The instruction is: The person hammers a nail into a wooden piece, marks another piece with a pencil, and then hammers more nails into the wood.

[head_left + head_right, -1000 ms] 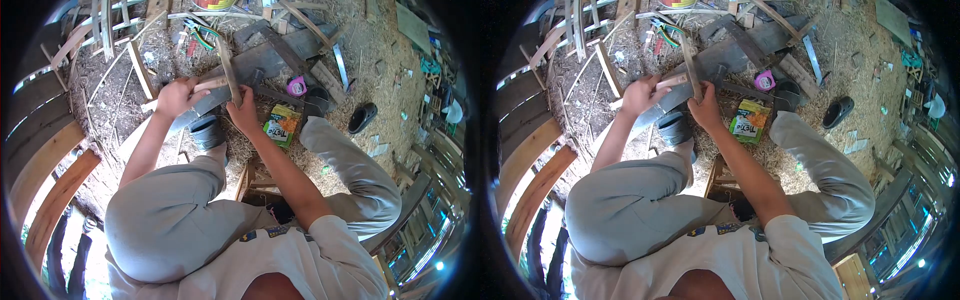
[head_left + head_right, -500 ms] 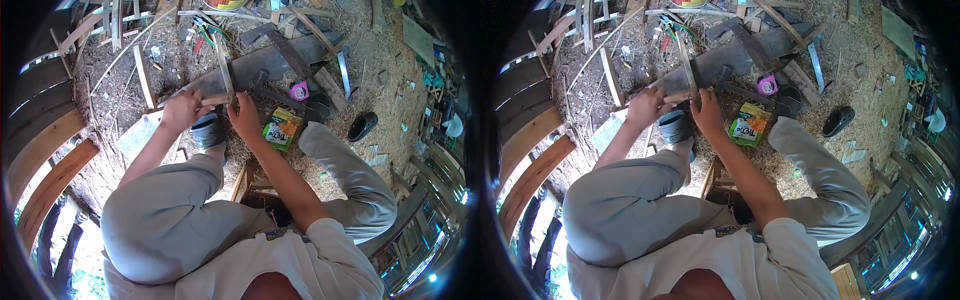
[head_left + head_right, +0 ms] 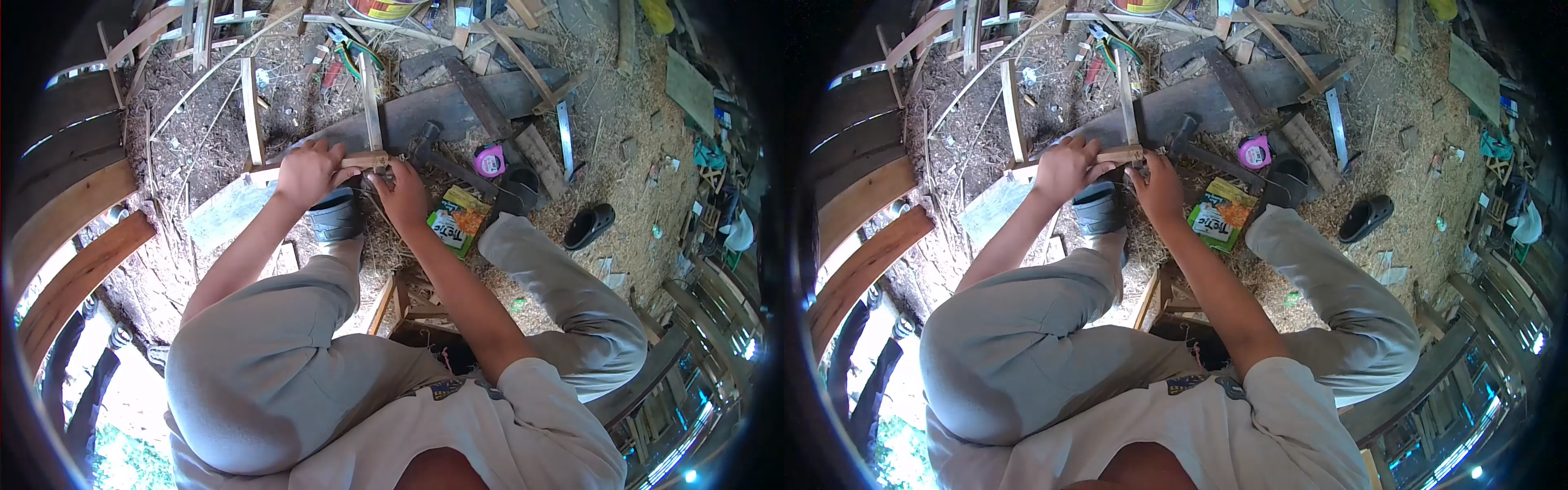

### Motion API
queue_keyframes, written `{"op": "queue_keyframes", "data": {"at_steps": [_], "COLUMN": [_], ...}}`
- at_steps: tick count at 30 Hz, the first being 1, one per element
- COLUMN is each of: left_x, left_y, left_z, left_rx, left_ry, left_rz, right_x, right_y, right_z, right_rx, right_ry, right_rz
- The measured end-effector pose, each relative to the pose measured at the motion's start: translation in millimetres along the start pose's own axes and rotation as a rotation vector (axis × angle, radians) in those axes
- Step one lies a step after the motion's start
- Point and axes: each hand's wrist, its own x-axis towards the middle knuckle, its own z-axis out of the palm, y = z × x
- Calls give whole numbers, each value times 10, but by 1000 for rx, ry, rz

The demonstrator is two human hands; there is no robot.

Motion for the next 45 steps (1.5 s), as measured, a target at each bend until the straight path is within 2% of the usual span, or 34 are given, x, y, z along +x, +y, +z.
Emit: {"op": "queue_keyframes", "data": {"at_steps": [1, 3, 6, 12, 18, 20, 26, 31, 34, 39, 45], "left_x": [10, 62, 133, 180, 256, 284, 364, 359, 361, 383, 419], "left_y": [-13, -45, -85, -107, -90, -87, -124, -81, -75, -90, -76], "left_z": [17, 14, -16, -30, -140, -168, -171, -107, -76, -91, -73], "left_rx": [-7, -8, -39, -94, -143, -222, -196, -176, -146, -128, -156], "left_ry": [23, 51, 4, 51, 15, 153, 53, 54, 65, 89, 54], "left_rz": [6, 18, -23, -19, -59, 74, 88, 65, 62, 80, 71], "right_x": [26, 89, 202, 303, 373, 362, 356, 383, 380, 390, 357], "right_y": [17, 45, 104, 88, -16, -34, -139, -138, -135, -97, -114], "right_z": [16, 53, 92, 170, 199, 192, 72, 97, 82, 102, 34], "right_rx": [2, -10, 12, 83, 123, 128, 45, 61, 69, 98, 11], "right_ry": [3, 148, 227, 279, 298, 292, 270, 268, 220, 259, 227], "right_rz": [-6, -91, -142, -117, -125, -116, -79, -79, -1, -85, -85]}}
